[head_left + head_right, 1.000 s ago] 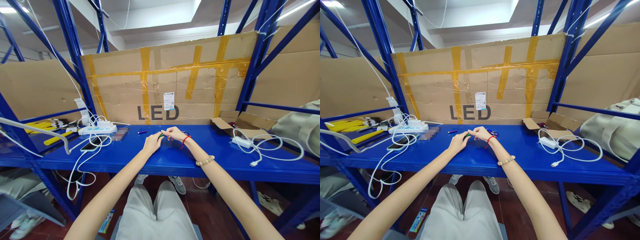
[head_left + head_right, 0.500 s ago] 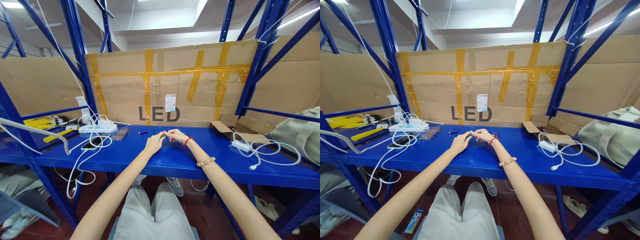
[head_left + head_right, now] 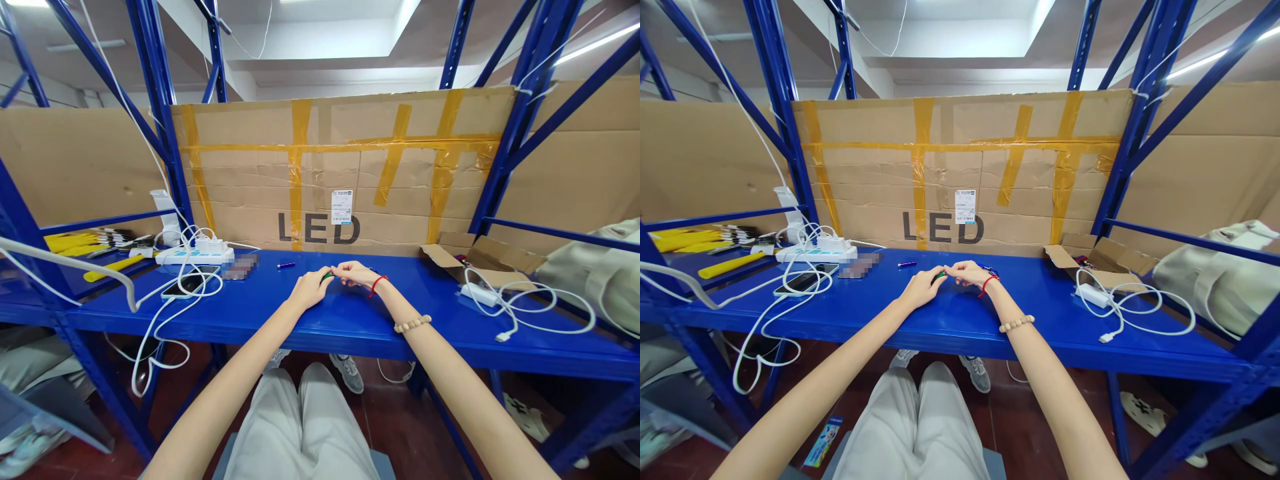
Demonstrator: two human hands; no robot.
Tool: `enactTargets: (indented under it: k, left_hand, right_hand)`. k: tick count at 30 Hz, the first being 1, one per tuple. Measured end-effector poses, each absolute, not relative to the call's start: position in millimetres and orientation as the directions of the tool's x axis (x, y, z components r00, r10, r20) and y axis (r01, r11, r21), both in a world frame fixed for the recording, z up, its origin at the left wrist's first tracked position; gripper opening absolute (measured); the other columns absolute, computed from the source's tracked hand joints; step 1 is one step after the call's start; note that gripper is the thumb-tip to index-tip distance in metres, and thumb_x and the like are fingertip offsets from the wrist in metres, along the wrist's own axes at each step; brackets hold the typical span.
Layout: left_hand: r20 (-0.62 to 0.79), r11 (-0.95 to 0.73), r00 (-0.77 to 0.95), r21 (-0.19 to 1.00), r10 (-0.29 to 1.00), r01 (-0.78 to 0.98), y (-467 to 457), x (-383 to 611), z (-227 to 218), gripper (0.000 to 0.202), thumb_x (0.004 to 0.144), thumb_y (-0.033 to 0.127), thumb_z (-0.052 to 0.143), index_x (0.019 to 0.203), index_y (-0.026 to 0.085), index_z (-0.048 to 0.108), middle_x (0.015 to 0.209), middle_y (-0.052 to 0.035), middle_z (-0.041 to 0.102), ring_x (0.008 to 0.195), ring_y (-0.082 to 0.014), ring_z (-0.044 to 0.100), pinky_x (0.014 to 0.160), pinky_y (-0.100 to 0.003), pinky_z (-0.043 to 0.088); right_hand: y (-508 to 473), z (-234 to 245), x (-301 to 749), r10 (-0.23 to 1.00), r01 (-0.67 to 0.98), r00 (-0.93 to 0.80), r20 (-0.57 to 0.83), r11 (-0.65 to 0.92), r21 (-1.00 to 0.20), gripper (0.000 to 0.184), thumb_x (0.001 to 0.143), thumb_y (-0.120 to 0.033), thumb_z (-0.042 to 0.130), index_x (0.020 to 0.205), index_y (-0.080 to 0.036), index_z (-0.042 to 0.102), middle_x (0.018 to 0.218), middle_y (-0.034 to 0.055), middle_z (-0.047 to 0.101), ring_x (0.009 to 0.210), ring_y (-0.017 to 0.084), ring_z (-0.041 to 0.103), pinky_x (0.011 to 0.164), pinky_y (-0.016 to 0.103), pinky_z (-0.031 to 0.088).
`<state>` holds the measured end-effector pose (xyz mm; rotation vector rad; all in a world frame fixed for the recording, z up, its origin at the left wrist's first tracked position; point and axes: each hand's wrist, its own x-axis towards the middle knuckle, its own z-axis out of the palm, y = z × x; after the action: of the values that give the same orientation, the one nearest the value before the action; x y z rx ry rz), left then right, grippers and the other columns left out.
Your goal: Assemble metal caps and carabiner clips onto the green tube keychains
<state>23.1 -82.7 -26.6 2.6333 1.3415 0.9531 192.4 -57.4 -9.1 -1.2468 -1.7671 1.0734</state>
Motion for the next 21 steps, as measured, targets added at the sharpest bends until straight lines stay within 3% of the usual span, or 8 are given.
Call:
enactTargets:
  k: [12,21]
  left_hand:
    - [0.481,-0.605,0.433,0.291,0.762,0.742,-80.5,24.9,-27.2,0.028,0.091,0.033,0.033,0.113,0.025,0.05,0.099,-0.0048,0.067,0.092,-0.0249,0.063,0.073,-0.033,0.048]
    - [0.448,-0.553,0.392,0.319,0.804,0.77,-80.2,24.6,-26.8,0.027,0.092,0.034,0.031,0.111,0.026,0.049,0.093,-0.0038,0.068,0.09,-0.023,0.063,0.074,-0.031,0.047]
  right_hand:
    - [-53.1,-11.1,192.1,0.923,0.281,-0.298,0.244,0.329,-0.902,0.044,0.052,-0.051,0.074,0.072,-0.014,0.061,0.061,-0.003,0.055,0.049,0.005,0.045,0.04,0.015,0.034]
    - [-51.3,-10.7,199.3,0.898,0.281,-0.372,0.235,0.351,-0.893,0.043,0.062,-0.043,0.072,0.095,-0.016,0.067,0.081,0.0039,0.064,0.055,0.006,0.05,0.044,0.015,0.038]
